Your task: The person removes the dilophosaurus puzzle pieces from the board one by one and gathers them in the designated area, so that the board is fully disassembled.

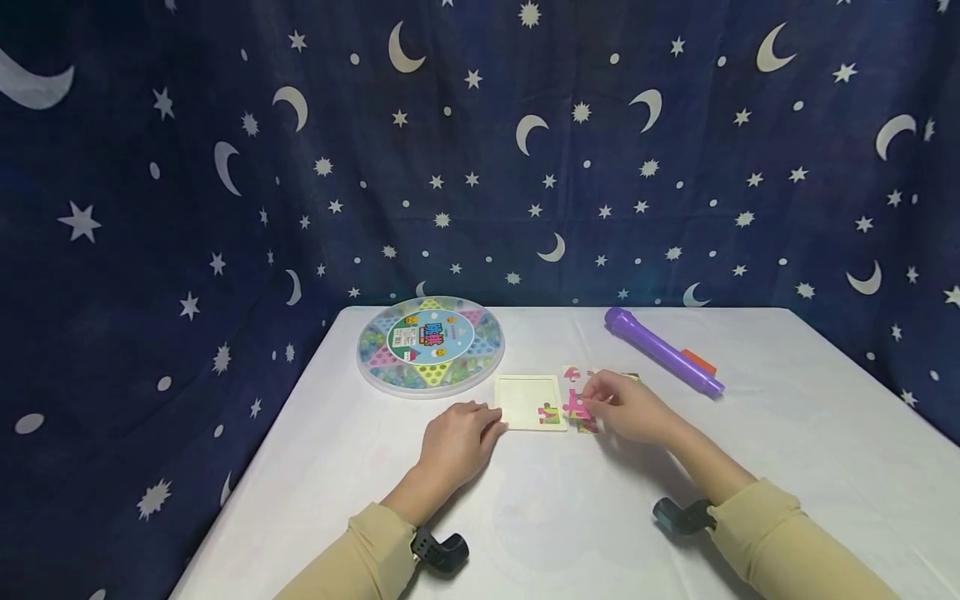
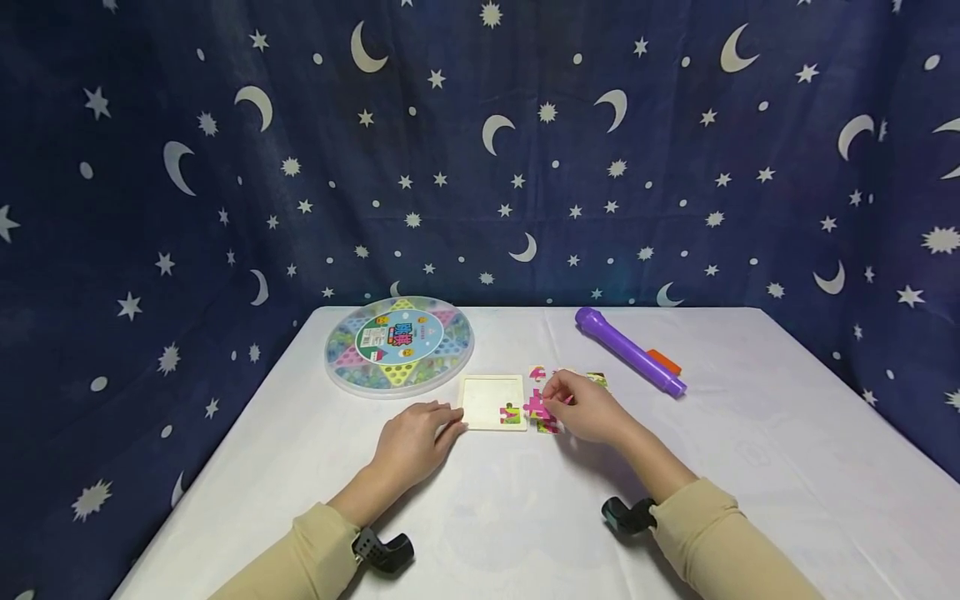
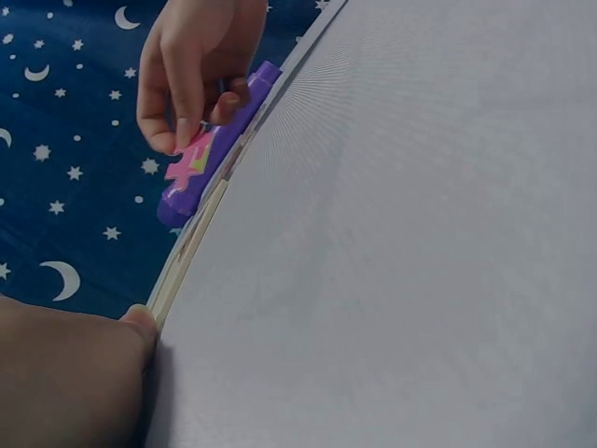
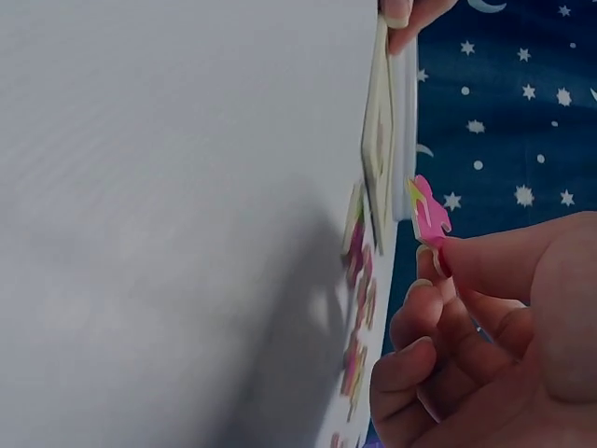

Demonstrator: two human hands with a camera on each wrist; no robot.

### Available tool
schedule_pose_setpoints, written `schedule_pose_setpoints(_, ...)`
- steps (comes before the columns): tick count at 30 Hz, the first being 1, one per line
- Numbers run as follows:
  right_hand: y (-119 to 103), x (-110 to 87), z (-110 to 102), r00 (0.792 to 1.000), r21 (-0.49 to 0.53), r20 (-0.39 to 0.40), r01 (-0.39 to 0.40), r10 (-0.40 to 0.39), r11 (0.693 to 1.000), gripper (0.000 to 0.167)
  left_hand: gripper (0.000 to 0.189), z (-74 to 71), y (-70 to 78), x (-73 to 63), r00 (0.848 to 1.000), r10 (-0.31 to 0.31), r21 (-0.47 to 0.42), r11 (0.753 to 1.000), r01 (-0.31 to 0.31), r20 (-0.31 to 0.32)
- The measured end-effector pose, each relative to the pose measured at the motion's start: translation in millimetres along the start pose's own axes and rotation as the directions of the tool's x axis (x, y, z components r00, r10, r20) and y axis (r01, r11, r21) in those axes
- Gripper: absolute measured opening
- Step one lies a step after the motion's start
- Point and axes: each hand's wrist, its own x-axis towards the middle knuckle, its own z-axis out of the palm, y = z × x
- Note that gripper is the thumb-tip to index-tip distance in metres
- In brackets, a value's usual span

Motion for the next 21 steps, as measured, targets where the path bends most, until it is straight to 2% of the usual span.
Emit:
schedule_pose_setpoints(9, 9.1, -8.7, -3.9, 0.999, 0.045, 0.015, -0.038, 0.037, 0.998, 0.011, 0.024, 0.4, 0.0, -0.3, 1.000, -0.009, -0.008, 1.000, 0.008, -0.012)
schedule_pose_setpoints(16, 21.5, -12.6, -9.5, 1.000, 0.044, 0.016, 0.008, -0.008, 0.999, 0.009, 0.023, 1.1, -1.3, -2.0, 1.000, -0.015, -0.018, 1.000, 0.014, -0.013)
schedule_pose_setpoints(21, 29.6, -17.1, -14.4, 0.999, 0.049, 0.043, -0.008, 0.006, 0.999, 0.013, 0.023, -0.5, -0.9, -2.7, 1.000, -0.014, -0.020, 1.000, 0.014, -0.008)
